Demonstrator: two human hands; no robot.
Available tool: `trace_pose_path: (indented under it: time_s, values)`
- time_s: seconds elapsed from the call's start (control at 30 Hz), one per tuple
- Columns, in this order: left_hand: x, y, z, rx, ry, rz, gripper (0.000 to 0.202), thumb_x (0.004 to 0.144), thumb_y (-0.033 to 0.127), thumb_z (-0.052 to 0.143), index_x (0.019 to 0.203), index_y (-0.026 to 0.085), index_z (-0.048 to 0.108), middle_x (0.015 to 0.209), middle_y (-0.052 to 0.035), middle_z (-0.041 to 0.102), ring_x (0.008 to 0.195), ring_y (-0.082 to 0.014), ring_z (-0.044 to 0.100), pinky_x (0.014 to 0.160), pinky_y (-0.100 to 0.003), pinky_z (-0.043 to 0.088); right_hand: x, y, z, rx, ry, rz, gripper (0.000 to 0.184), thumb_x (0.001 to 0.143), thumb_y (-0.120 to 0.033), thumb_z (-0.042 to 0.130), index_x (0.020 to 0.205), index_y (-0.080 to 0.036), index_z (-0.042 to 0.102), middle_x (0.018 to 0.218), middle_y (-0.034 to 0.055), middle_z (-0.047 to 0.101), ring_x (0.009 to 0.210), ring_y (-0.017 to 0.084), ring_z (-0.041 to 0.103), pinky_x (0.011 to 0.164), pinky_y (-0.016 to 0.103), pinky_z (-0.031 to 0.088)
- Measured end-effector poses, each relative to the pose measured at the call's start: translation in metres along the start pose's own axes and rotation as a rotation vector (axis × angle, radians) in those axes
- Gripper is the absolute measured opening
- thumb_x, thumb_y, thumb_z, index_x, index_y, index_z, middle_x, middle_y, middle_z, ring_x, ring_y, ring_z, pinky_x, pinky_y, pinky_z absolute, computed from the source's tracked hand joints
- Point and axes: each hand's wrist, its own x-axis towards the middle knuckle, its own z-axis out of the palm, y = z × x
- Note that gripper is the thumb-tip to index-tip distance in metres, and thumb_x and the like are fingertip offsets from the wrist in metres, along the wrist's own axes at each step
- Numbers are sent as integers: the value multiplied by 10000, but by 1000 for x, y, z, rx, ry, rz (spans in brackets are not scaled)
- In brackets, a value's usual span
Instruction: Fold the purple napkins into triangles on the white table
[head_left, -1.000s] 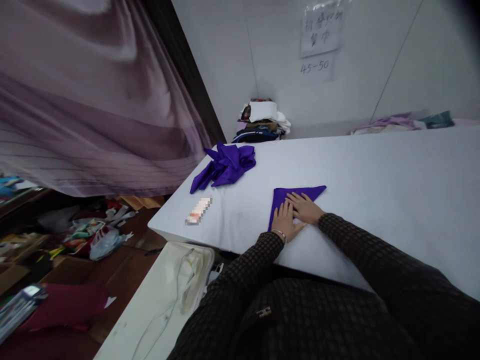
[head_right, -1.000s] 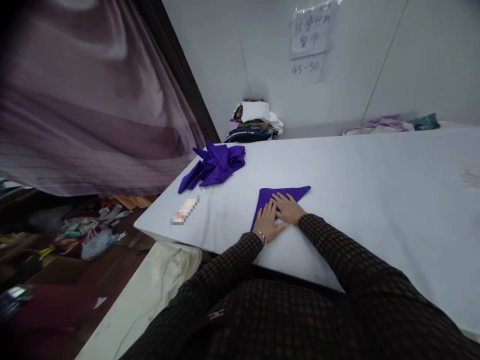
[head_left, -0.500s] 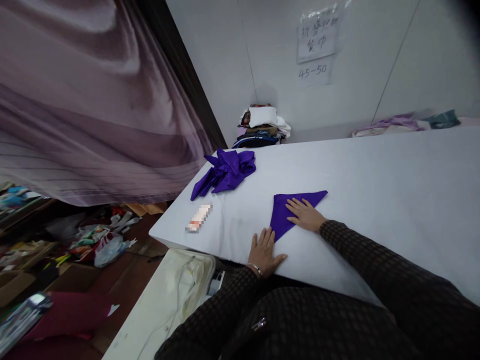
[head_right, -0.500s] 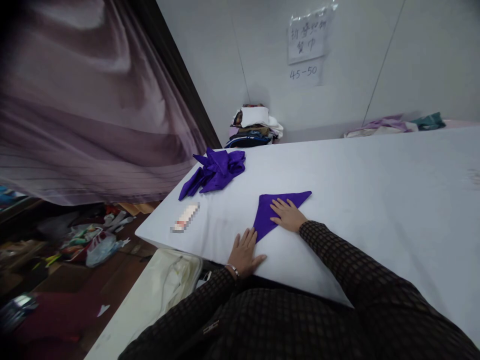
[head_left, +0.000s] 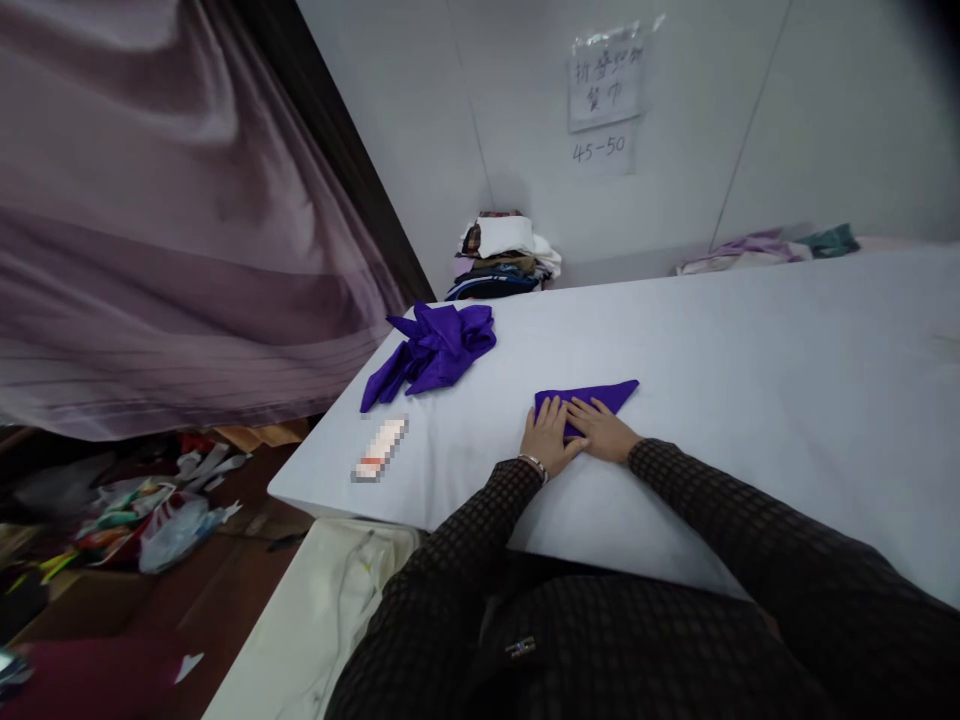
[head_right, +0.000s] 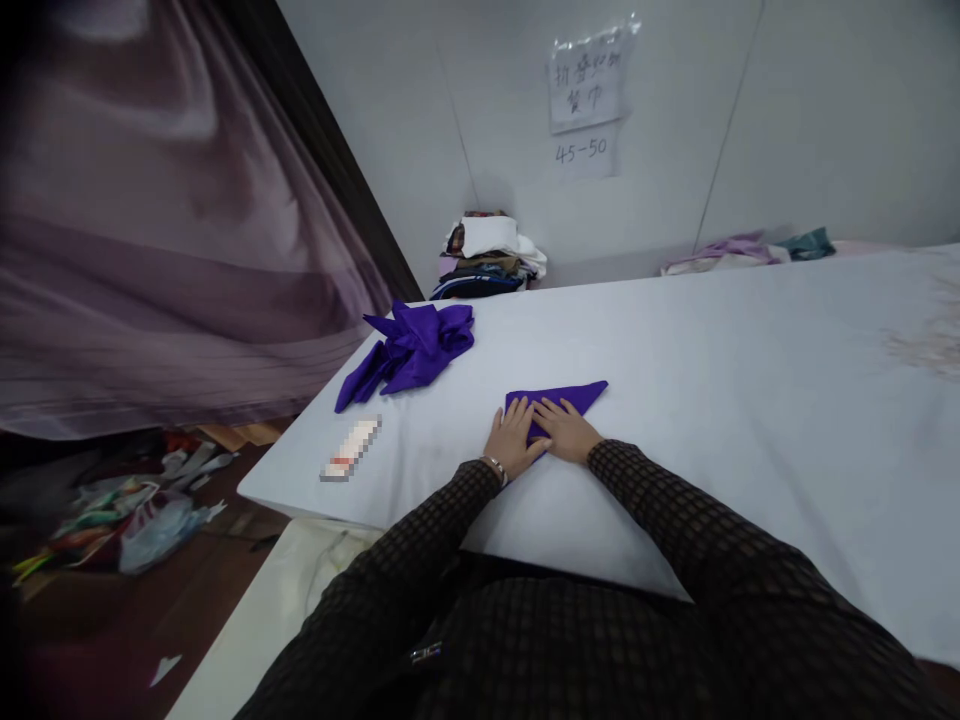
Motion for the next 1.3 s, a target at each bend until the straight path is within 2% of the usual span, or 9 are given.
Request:
trace_pose_path:
  time_s: [0.13,0.37,0.77,0.9,0.97,1.07,1.13,1.23,1.3]
  values:
    - [12,-9,15,-42,-104,-53,806,857,658,279,1463,131,214,1537,-107,192,1425,-241,112,1151,-477,95,0,0,-3,19,-10,8,608,920,-450,359,1444,-147,310,1480,141,318,1381,292,232,1095,530,185]
    - [10,-14,18,-5,-116,-54,843,851,686,214,1470,113,190,1545,-105,155,1429,-249,77,1150,-483,96,0,-2,-13,57,-64,39,632,927,-529,313,1447,-170,310,1496,128,283,1391,279,206,1108,524,138]
    - [11,-12,18,32,-112,-59,854,847,688,186,1464,98,220,1545,-107,154,1428,-255,87,1148,-487,105,-9,84,-28,-22,-39,316,661,903,-601,273,1432,-212,343,1505,89,284,1391,285,205,1101,547,149]
    - [12,-12,18,37,-125,-62,858,843,693,177,1466,104,216,1548,-99,142,1429,-255,71,1151,-483,95,-6,106,-39,3,-15,526,597,910,-541,318,1406,-215,384,1507,95,280,1388,301,210,1093,575,144]
    - [11,-12,18,32,-124,-66,871,837,704,174,1467,104,210,1550,-97,135,1430,-251,63,1152,-480,87,-10,113,-46,53,82,688,570,920,-495,318,1384,-177,412,1488,125,316,1379,305,235,1092,561,176]
    - [11,-12,18,12,-123,-67,881,834,711,164,1466,98,208,1549,-96,135,1431,-242,63,1152,-479,80,-26,107,-50,197,302,815,552,932,-447,289,1340,-118,461,1437,154,397,1350,275,309,1100,468,251]
    - [11,-11,16,-3,-127,-63,874,837,710,173,1461,100,223,1548,-99,147,1428,-244,77,1149,-483,88,-41,91,-48,290,390,741,518,912,-440,342,1282,-127,523,1377,140,478,1298,258,395,1091,428,295]
    - [16,-13,7,-28,-131,-65,784,862,671,208,1428,139,316,1527,-104,233,1409,-259,166,1132,-498,138,-62,57,-39,441,418,626,427,852,-406,467,1175,-163,604,1216,112,610,1127,258,550,1010,431,408]
    - [24,-15,-1,-46,-110,-68,640,895,605,251,1335,191,463,1467,-94,370,1355,-262,294,1116,-495,175,-70,36,-36,631,407,686,414,837,-364,501,1182,-155,593,1105,109,655,952,238,630,882,412,506]
